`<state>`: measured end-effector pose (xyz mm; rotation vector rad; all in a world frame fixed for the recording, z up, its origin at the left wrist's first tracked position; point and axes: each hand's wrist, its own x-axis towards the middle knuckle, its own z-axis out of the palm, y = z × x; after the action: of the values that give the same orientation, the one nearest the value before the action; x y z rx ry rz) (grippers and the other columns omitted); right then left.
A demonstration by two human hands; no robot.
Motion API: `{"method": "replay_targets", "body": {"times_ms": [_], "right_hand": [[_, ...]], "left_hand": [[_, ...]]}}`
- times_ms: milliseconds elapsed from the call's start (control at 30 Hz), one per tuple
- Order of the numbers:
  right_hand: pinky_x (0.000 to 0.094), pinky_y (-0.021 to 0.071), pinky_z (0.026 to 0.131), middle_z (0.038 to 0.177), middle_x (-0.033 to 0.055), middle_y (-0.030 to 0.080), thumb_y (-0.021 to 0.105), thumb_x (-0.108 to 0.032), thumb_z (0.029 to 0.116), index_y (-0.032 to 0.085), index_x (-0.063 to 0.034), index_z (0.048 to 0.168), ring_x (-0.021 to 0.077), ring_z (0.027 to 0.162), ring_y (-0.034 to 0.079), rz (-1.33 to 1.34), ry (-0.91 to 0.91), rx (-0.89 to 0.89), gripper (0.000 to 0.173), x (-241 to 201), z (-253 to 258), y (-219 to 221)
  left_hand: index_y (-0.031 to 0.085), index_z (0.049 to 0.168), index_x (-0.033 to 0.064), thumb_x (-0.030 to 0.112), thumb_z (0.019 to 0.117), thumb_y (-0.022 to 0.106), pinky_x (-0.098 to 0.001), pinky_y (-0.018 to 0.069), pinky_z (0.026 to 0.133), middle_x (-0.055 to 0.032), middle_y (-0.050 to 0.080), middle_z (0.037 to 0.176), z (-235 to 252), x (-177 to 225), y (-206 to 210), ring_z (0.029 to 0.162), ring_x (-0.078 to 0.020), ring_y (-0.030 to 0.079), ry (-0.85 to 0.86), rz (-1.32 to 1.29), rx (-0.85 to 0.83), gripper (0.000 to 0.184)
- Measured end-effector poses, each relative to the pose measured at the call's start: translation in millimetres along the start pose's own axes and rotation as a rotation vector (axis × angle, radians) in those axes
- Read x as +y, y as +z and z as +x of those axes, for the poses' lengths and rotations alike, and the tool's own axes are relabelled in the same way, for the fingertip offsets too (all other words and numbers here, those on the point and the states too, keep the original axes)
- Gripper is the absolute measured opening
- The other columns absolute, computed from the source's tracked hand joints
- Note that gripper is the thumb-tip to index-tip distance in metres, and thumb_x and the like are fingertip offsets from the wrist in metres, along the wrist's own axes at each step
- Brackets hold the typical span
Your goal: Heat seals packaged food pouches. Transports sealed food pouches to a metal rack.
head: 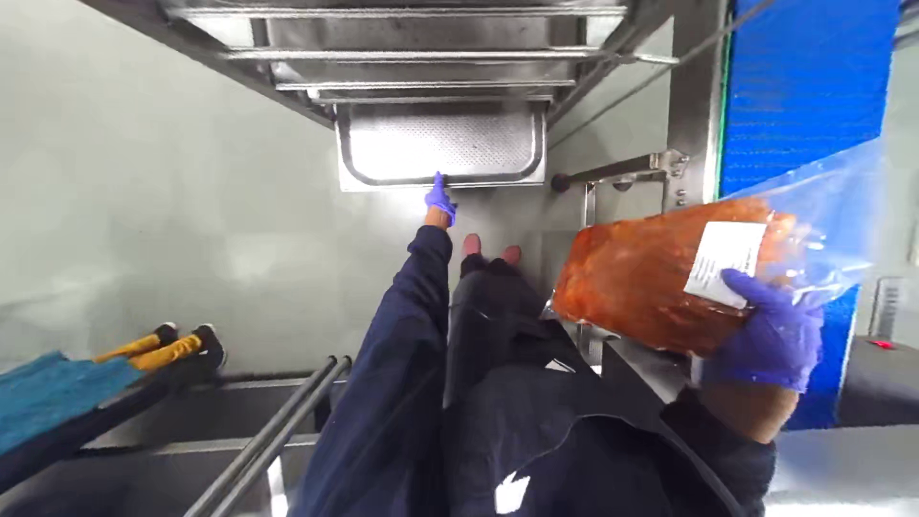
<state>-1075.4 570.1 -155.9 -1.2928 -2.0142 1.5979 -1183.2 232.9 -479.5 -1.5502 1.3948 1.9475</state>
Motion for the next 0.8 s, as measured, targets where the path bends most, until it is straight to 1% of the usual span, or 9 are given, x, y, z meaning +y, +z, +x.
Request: {"method": "replay_targets", "body": {"times_ms": [67,100,200,267,333,433,533,700,800], "right_hand": [[0.0270,0.0607,0.072,0.100,-0.0005,0.066,0.070,0.003,0.0801,0.052,-0.0058,0.125,0.0057,0.085,0.068,-0.091,0.013,0.054,0.049,7.4,-16.7,8.5],[0.0263,0.0601,0.072,0.100,-0.0008,0.065,0.070,0.004,0.0799,0.053,-0.0057,0.124,0.0051,0.085,0.067,-0.104,0.001,0.062,0.048,10.7,-22.2,11.5],[0.0255,0.0610,0.074,0.099,-0.0018,0.065,0.068,0.010,0.0804,0.052,-0.0060,0.122,0.0042,0.086,0.068,-0.078,-0.041,0.052,0.048,12.2,-38.2,12.4],[0.0250,0.0614,0.075,0.100,-0.0035,0.066,0.065,0.011,0.0809,0.051,-0.0076,0.122,0.0038,0.087,0.069,-0.038,-0.083,0.016,0.048,5.6,-45.8,13.3],[0.0258,0.0622,0.076,0.100,-0.0056,0.068,0.064,0.011,0.0812,0.050,-0.0102,0.121,0.0042,0.089,0.070,-0.005,-0.136,-0.032,0.047,-3.7,-48.3,8.6],[0.0280,0.0621,0.081,0.106,-0.0043,0.066,0.060,0.011,0.0843,0.045,-0.0110,0.128,0.0063,0.096,0.069,0.052,-0.195,-0.143,0.051,-21.2,-56.6,2.5],[0.0287,0.0627,0.081,0.104,-0.0034,0.068,0.058,0.012,0.0843,0.045,-0.0124,0.124,0.0080,0.095,0.070,0.110,-0.261,-0.286,0.049,-34.6,-63.8,12.0],[0.0259,0.0631,0.075,0.094,-0.0063,0.071,0.061,0.013,0.0802,0.051,-0.0120,0.116,0.0058,0.086,0.071,0.041,-0.326,-0.439,0.044,-41.1,-70.4,48.1],[0.0254,0.0632,0.073,0.091,-0.0059,0.071,0.062,0.013,0.0790,0.052,-0.0112,0.113,0.0056,0.082,0.071,0.003,-0.343,-0.496,0.043,-35.2,-74.2,67.3]], "left_hand": [[0.045,0.145,-0.0028,0.036,0.1038,0.058,-0.0484,0.0529,0.098,-0.0239,0.055,0.139,44.1,4.5,-5.1,0.121,-0.0328,0.059,0.065,-0.139,0.191,0.058],[0.050,0.140,-0.0046,0.031,0.1019,0.062,-0.0471,0.0553,0.095,-0.0245,0.060,0.132,52.9,7.5,-4.6,0.114,-0.0323,0.063,0.080,-0.142,0.232,0.053],[0.057,0.128,-0.0037,0.030,0.1016,0.062,-0.0400,0.0555,0.076,-0.0186,0.063,0.105,48.7,0.6,-10.1,0.081,-0.0235,0.062,0.110,-0.118,0.209,0.043],[0.058,0.124,-0.0023,0.028,0.1021,0.062,-0.0359,0.0556,0.071,-0.0143,0.062,0.097,42.0,3.6,-16.2,0.072,-0.0189,0.060,0.121,-0.143,0.171,0.037],[0.059,0.122,-0.0016,0.027,0.1019,0.062,-0.0354,0.0556,0.070,-0.0137,0.062,0.095,38.0,-0.4,-22.3,0.070,-0.0183,0.060,0.114,-0.159,0.164,0.035],[0.058,0.124,-0.0024,0.026,0.1018,0.062,-0.0371,0.0560,0.070,-0.0158,0.063,0.098,27.9,-23.8,-33.5,0.072,-0.0201,0.061,0.087,-0.164,0.166,0.037],[0.056,0.130,-0.0039,0.023,0.1009,0.062,-0.0422,0.0574,0.078,-0.0213,0.064,0.111,10.7,-46.9,-43.9,0.084,-0.0263,0.065,0.048,-0.197,0.175,0.041],[0.053,0.135,-0.0028,0.017,0.0988,0.065,-0.0463,0.0577,0.083,-0.0247,0.063,0.118,3.7,-82.4,-63.1,0.095,-0.0308,0.066,0.076,-0.287,0.177,0.043],[0.054,0.134,-0.0016,0.023,0.1004,0.064,-0.0456,0.0564,0.082,-0.0231,0.064,0.116,-5.2,-87.7,-71.4,0.091,-0.0294,0.065,0.022,-0.238,0.127,0.043]]}}
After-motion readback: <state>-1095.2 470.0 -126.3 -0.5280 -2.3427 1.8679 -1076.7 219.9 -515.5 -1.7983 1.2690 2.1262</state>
